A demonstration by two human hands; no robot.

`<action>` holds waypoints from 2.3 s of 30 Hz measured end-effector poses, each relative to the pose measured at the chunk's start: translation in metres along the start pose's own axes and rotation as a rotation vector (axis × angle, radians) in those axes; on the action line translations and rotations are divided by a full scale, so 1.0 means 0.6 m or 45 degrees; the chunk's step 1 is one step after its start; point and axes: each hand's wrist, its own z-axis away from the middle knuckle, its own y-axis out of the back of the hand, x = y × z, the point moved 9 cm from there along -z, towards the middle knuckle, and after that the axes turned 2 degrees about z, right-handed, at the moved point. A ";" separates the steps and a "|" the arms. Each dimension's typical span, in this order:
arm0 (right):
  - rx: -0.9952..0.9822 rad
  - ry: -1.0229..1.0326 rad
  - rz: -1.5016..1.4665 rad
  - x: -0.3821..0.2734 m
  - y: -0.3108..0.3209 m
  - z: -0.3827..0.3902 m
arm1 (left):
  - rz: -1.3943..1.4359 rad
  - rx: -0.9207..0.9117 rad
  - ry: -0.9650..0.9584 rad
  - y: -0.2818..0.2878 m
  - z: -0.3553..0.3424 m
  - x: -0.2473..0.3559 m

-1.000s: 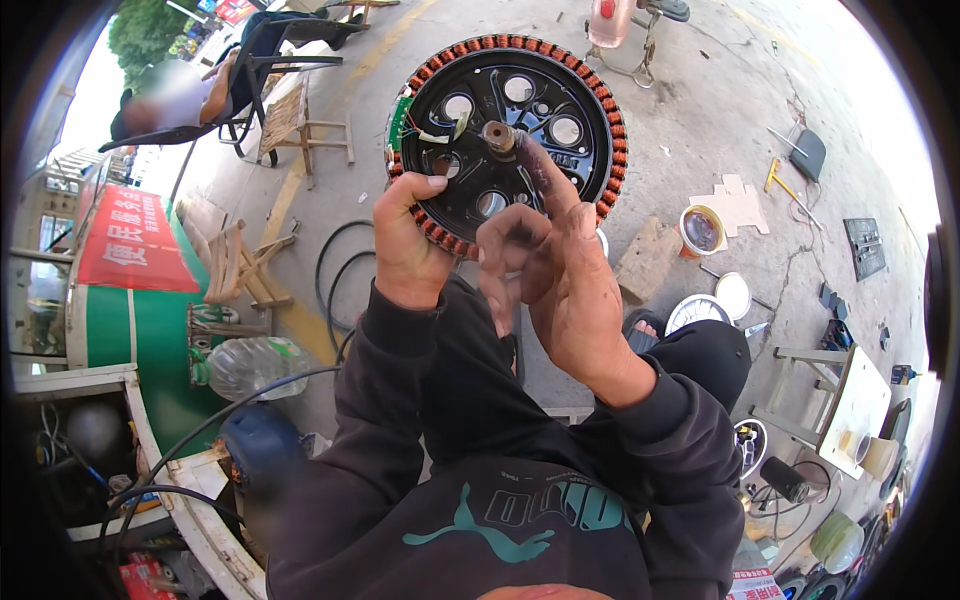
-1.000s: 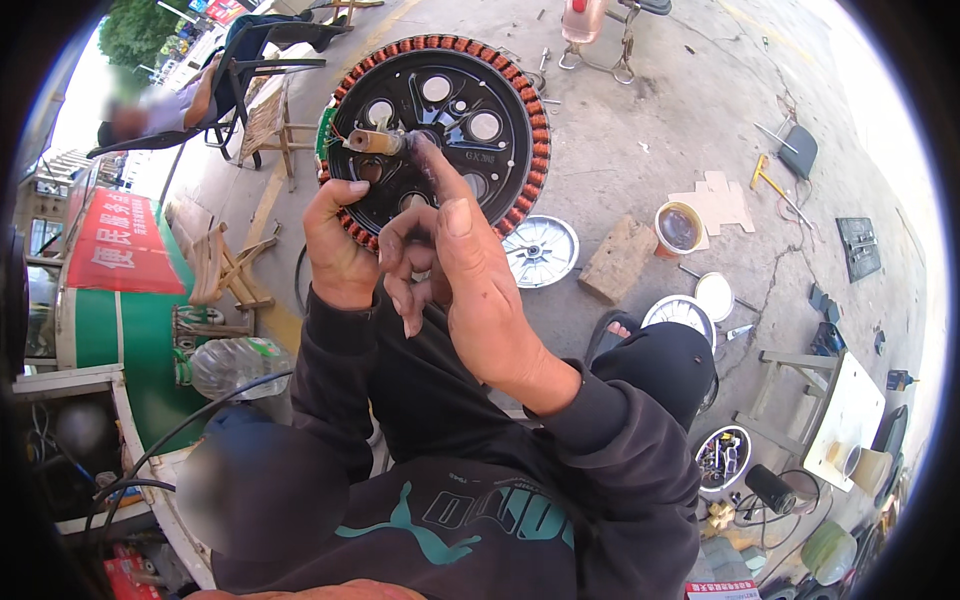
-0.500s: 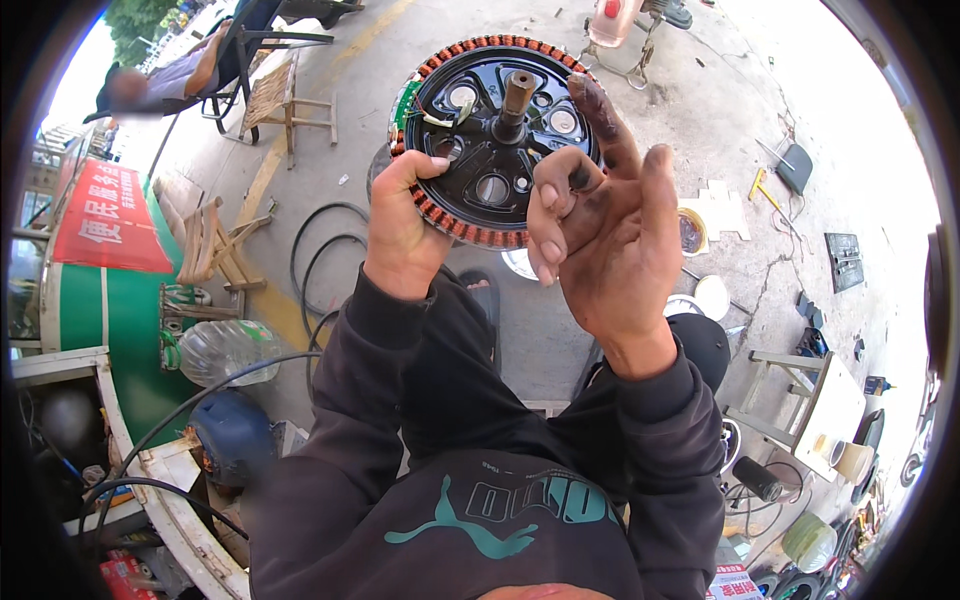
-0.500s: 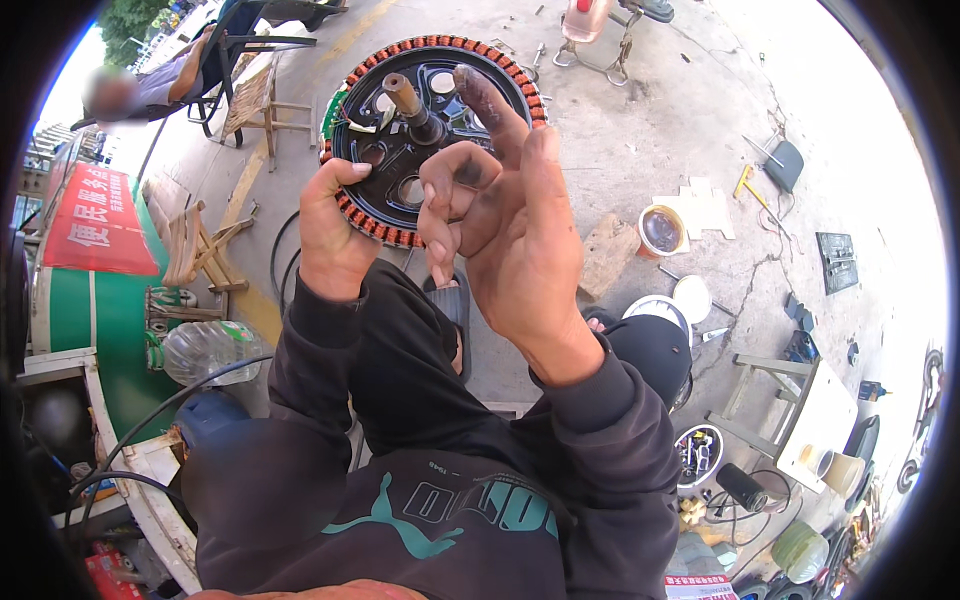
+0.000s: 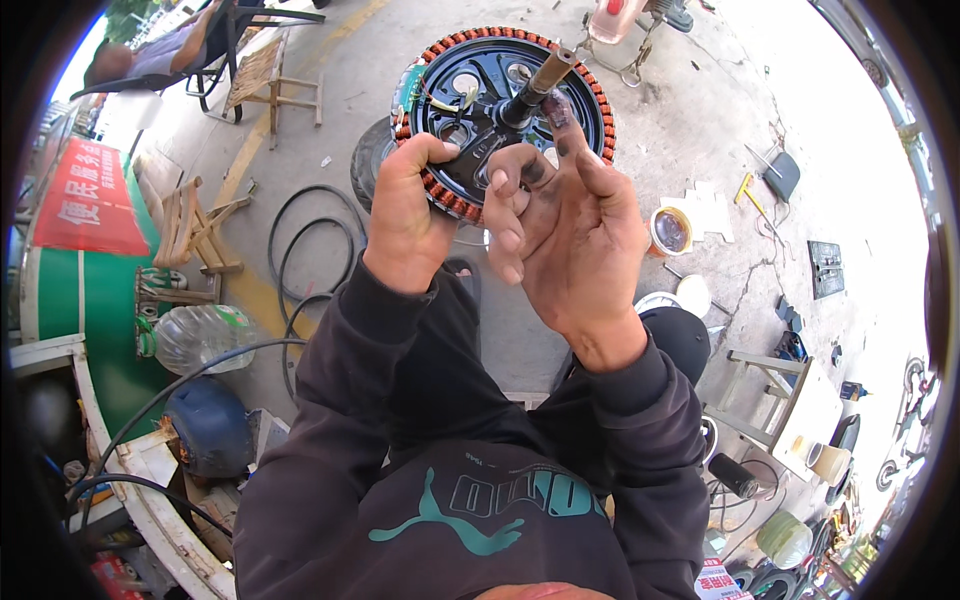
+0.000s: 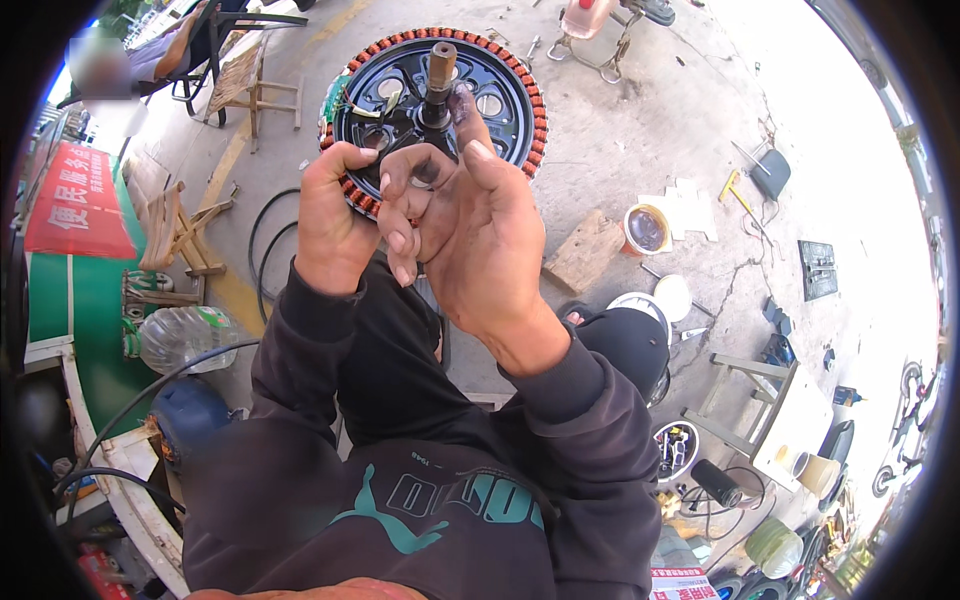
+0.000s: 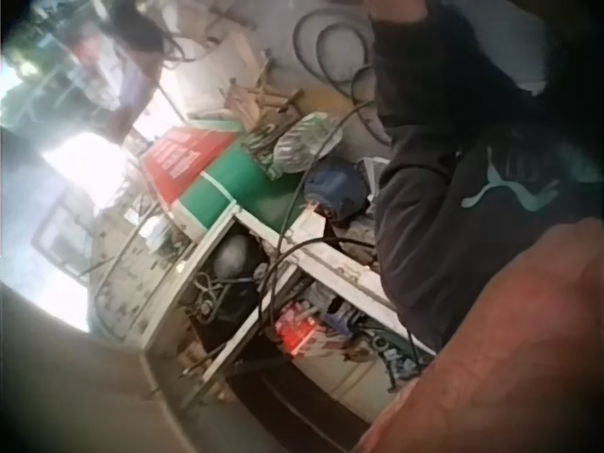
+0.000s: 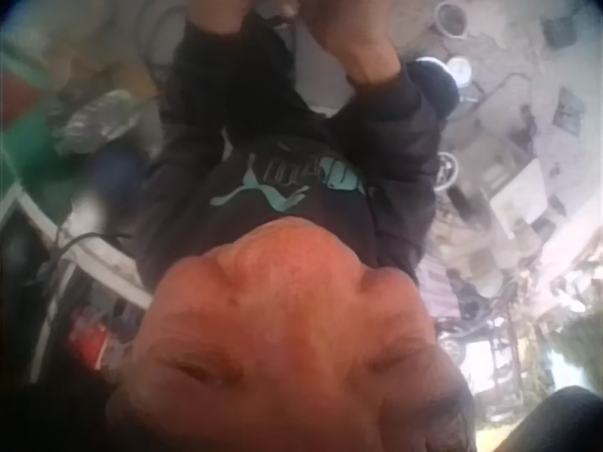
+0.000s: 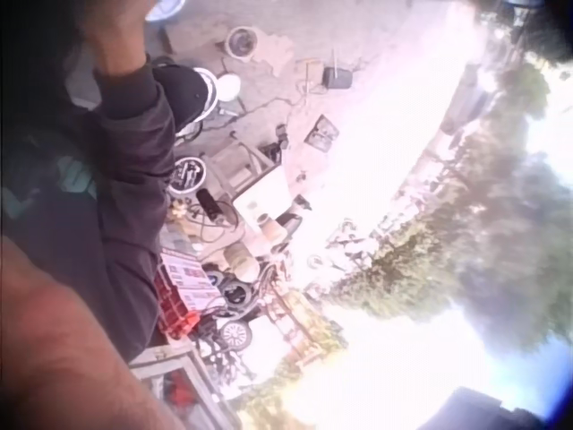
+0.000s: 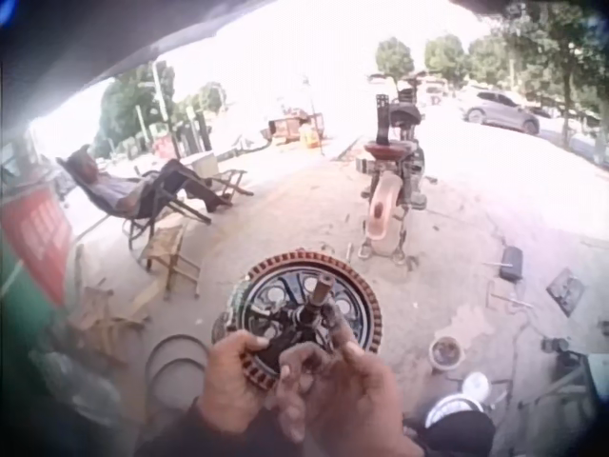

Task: The person sits on the ground and handles a motor stator and rotor, inspecting the stator's central bearing and the rotor's windings. They apply a dark substance from a container onto the rotor windings using their fingers.

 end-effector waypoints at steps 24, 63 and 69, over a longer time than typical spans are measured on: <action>0.051 0.849 3.217 -0.082 -0.011 0.046 | -0.155 0.084 -0.527 -0.036 0.027 0.027; 0.216 0.852 4.160 -0.076 0.045 0.020 | -0.259 0.084 -0.509 -0.031 0.030 0.034; 0.398 0.827 3.647 -0.316 0.149 0.054 | -0.251 0.184 -0.293 0.036 0.028 0.043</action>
